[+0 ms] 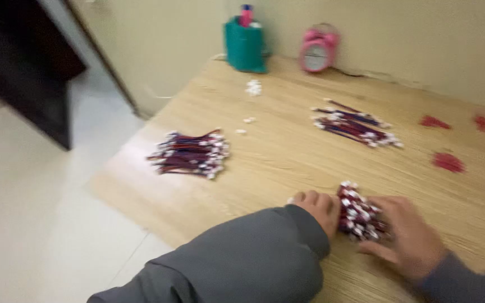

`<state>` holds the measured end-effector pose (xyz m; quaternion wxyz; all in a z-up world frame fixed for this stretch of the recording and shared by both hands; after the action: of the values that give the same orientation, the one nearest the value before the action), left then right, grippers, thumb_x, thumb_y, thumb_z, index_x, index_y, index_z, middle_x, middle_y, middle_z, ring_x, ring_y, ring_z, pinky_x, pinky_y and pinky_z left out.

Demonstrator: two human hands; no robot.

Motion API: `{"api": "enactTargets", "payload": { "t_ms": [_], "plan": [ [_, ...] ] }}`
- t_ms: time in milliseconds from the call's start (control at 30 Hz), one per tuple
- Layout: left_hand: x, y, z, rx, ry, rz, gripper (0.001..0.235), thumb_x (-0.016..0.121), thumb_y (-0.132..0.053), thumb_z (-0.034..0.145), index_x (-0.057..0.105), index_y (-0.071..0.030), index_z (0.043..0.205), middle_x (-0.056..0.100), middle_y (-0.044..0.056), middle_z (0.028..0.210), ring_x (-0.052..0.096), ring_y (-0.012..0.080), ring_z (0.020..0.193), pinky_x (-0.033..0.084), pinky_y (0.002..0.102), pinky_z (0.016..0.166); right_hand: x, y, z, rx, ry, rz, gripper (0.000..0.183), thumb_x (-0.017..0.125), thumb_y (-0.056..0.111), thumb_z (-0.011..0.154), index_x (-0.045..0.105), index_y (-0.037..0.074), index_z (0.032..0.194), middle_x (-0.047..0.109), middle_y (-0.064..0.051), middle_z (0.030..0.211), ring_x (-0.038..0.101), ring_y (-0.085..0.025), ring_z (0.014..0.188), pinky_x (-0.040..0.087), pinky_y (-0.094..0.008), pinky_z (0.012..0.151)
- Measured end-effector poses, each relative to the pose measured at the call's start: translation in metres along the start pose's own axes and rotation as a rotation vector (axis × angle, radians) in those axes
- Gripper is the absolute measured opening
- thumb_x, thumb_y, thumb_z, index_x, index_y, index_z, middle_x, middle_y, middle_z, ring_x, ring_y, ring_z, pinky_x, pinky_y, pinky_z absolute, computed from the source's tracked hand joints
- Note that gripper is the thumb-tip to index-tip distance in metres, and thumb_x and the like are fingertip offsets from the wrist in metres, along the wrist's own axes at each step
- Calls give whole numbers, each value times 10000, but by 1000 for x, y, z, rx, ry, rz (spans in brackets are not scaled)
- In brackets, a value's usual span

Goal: Attaching small plastic connectors to the ends of wire harnesses on a wooden table.

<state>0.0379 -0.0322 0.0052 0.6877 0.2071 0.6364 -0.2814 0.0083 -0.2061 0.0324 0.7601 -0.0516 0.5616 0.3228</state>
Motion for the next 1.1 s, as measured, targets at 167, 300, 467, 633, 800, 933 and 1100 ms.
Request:
{"api": "enactTargets", "payload": {
  "t_ms": [167,300,467,633,800,933,1100],
  "plan": [
    [-60,32,-83,12,-737,100,138,541,-146,848,600,-45,923,548,98,725,518,307,607,379,438,587,-33,7,13,317,-111,-35,768,799,381,604,599,144,1307,663,-65,1052,584,-215,889,485,-340,803],
    [-37,94,-135,94,-557,146,472,486,-193,929,525,-90,1388,565,54,892,523,302,674,426,639,871,-34,9,20,271,-159,-73,493,707,336,750,666,162,1209,680,-40,965,624,-192,957,478,-325,813],
    [-55,189,-198,23,-464,396,395,572,-165,873,590,-104,1263,605,52,838,597,274,737,405,583,966,-4,-2,27,226,-72,-94,428,688,365,748,685,157,1123,696,-23,1070,620,-193,1046,481,-319,947],
    [-67,242,-198,87,-502,476,384,622,-146,903,569,-67,1276,614,109,997,584,323,820,417,599,964,1,17,43,262,-85,19,352,702,270,766,706,162,1101,699,-10,1054,634,-164,1027,495,-286,934],
    [-63,277,-161,49,-537,567,328,547,-182,916,593,-131,1237,589,29,939,585,251,816,440,470,826,1,26,50,111,-66,-22,388,650,366,806,656,150,1129,691,-30,1013,643,-188,968,481,-310,897],
    [-39,307,-148,-2,-367,617,519,477,-281,946,422,-142,1443,505,85,1287,541,314,1079,416,527,865,-10,21,43,304,-26,47,290,538,346,883,636,134,1055,682,-30,1011,637,-180,965,472,-321,876],
    [-39,304,-139,-291,105,437,748,502,-427,930,61,-349,1529,71,-8,1589,119,282,1441,223,662,1068,-26,21,43,326,-28,97,165,544,292,910,659,178,942,663,16,826,631,-157,791,475,-302,760]
  ]
}}
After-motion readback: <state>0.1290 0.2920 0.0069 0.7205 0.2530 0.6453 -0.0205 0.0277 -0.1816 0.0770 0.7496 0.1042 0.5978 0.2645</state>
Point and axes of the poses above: each hand's wrist, its own z-axis towards the middle knuckle, its own x-axis out of the palm, y = z × x, the point moved 5 cm from there along z, towards the middle knuckle
